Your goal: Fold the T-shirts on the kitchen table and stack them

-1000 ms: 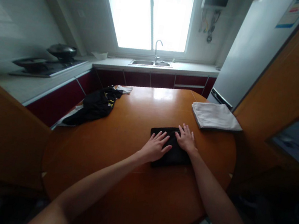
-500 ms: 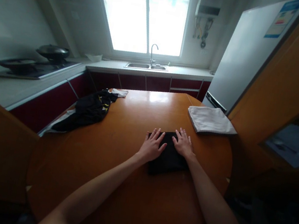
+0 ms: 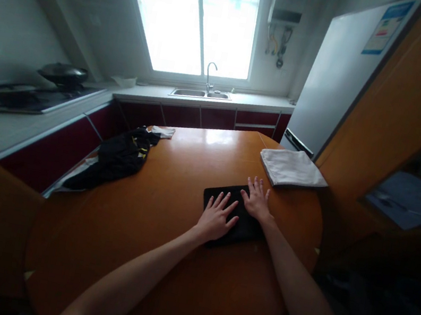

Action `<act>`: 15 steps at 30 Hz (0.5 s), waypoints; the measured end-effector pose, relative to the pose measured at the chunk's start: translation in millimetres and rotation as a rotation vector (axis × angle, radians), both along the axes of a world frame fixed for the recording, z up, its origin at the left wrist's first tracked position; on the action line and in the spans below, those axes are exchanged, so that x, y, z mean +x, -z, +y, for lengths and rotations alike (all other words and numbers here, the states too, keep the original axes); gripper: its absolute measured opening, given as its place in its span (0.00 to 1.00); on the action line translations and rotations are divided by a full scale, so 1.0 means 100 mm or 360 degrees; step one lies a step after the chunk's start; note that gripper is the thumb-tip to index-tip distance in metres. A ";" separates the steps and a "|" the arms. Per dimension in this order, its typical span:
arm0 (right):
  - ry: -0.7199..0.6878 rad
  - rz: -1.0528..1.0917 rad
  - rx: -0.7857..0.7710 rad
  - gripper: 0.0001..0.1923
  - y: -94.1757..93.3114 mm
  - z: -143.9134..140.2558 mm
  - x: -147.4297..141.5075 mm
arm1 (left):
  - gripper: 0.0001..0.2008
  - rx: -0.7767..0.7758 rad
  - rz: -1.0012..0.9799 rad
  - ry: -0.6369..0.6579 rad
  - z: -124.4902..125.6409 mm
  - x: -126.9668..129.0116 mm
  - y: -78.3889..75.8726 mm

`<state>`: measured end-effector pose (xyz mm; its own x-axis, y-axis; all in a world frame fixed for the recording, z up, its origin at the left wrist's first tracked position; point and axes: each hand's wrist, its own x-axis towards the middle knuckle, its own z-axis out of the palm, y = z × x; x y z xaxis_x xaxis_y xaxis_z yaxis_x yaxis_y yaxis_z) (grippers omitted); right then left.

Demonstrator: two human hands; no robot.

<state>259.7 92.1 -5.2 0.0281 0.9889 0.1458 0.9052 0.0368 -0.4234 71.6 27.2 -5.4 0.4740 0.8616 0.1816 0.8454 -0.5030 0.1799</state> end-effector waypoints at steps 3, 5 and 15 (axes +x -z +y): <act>0.0339 0.0157 0.0236 0.29 -0.12 0.01 0.21 | 0.27 0.0161 -0.0035 0.0046 -0.07 0.03 -0.13; 0.0465 0.0268 0.0190 0.26 -0.18 0.02 0.39 | 0.25 0.0230 -0.0057 0.0149 -0.14 0.05 -0.20; 0.0255 0.0403 -0.0255 0.13 -0.19 -0.04 0.55 | 0.26 0.0217 -0.0130 0.0381 -0.43 0.17 -0.26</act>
<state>314.5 87.7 13.8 0.2003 0.9788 -0.0422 0.7593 -0.1824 -0.6247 88.3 -15.4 21.1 0.6401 0.6919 0.3340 0.6851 -0.7108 0.1595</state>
